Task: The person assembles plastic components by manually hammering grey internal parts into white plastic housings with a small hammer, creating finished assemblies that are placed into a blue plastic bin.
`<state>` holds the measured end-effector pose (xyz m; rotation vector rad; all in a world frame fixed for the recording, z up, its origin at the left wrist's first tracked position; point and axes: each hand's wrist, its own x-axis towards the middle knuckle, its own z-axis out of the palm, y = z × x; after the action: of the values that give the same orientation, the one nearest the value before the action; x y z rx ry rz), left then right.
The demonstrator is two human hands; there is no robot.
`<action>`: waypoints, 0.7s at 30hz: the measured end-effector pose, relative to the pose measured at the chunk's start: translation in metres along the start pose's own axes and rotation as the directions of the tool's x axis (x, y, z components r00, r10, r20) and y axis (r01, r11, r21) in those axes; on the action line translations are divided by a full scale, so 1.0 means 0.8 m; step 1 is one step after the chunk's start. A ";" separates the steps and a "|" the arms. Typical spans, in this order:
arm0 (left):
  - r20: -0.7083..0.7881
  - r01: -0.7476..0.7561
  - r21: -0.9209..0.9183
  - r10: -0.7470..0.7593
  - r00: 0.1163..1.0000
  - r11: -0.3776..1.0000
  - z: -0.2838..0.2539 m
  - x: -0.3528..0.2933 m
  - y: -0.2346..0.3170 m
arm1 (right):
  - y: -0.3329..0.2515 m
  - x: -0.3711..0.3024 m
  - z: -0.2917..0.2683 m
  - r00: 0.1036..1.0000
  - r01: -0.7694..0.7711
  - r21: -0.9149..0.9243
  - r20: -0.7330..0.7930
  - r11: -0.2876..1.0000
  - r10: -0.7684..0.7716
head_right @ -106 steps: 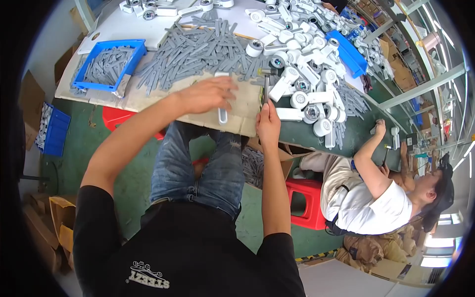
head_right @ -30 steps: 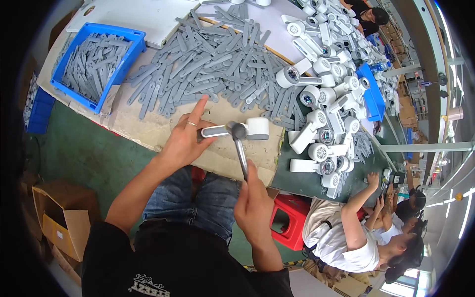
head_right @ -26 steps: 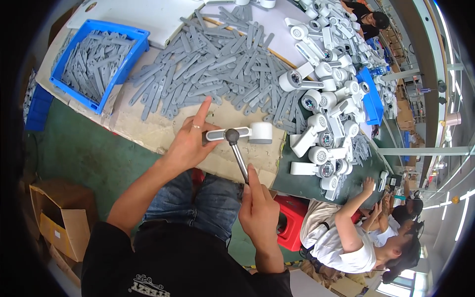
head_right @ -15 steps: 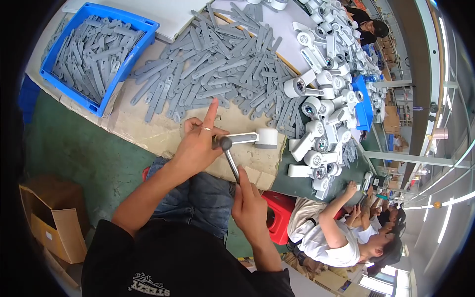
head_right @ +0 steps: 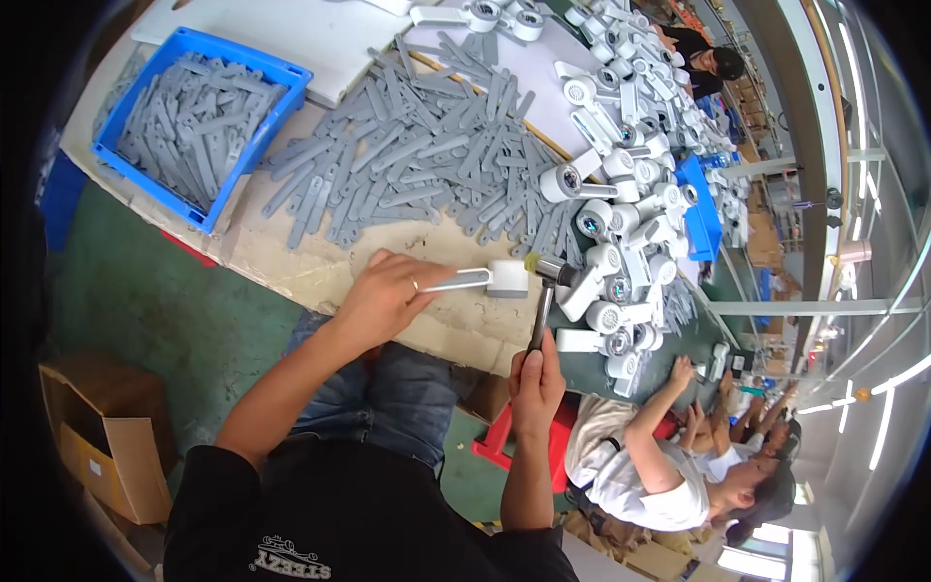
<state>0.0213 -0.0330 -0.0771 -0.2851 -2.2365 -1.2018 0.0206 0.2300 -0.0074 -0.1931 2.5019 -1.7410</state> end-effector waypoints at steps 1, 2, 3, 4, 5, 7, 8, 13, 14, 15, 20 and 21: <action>-0.012 0.043 -0.062 -0.044 0.999 0.997 -0.003 0.002 0.007 | 0.014 0.009 0.000 0.998 -0.052 0.081 -0.029 0.995 0.055; -0.032 0.014 -0.038 -0.015 0.999 0.999 -0.005 -0.002 0.013 | 0.039 0.015 -0.008 0.999 -0.037 0.132 -0.017 0.991 0.039; -0.050 -0.024 -0.012 0.023 0.998 1.000 -0.005 -0.005 0.015 | 0.064 0.019 -0.016 1.000 -0.017 0.187 -0.011 0.982 0.019; -0.052 0.002 0.021 -0.001 0.999 1.000 -0.016 -0.007 0.021 | 0.079 0.020 -0.020 1.000 -0.012 0.185 0.001 0.983 0.012; -0.088 0.025 0.067 -0.019 0.996 0.997 -0.031 -0.009 0.022 | 0.087 0.022 -0.017 0.999 -0.027 0.232 0.036 0.972 0.019; -0.195 0.103 0.116 -0.079 0.978 0.988 -0.064 0.003 0.022 | 0.084 0.016 -0.003 0.993 -0.114 0.260 0.019 0.959 0.113; -0.240 0.177 0.130 -0.143 0.960 0.976 -0.081 0.015 0.013 | 0.091 0.017 -0.001 0.997 -0.078 0.284 0.020 0.956 0.076; -0.458 0.648 0.220 -0.510 0.728 0.729 -0.154 0.151 -0.047 | 0.075 0.030 -0.007 0.986 -0.140 0.292 0.124 0.946 0.107; -0.491 0.638 0.192 -0.489 0.721 0.746 -0.162 0.181 -0.068 | 0.074 0.029 -0.008 0.986 -0.139 0.273 0.128 0.952 0.107; -0.526 0.624 0.160 -0.468 0.710 0.765 -0.168 0.209 -0.093 | 0.078 0.030 -0.008 0.986 -0.134 0.251 0.131 0.959 0.104; -0.661 0.609 0.176 -0.366 0.656 0.774 -0.191 0.343 -0.227 | 0.082 0.017 -0.011 0.985 -0.163 0.215 0.085 0.963 0.148; -0.670 0.584 0.142 -0.357 0.651 0.799 -0.183 0.376 -0.251 | 0.094 0.010 -0.012 0.992 -0.114 0.187 0.069 0.976 0.103</action>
<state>-0.2538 -0.2916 0.0210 0.8049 -1.8991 -0.9124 0.0074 0.2632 -0.0748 -0.0908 2.2429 -1.8862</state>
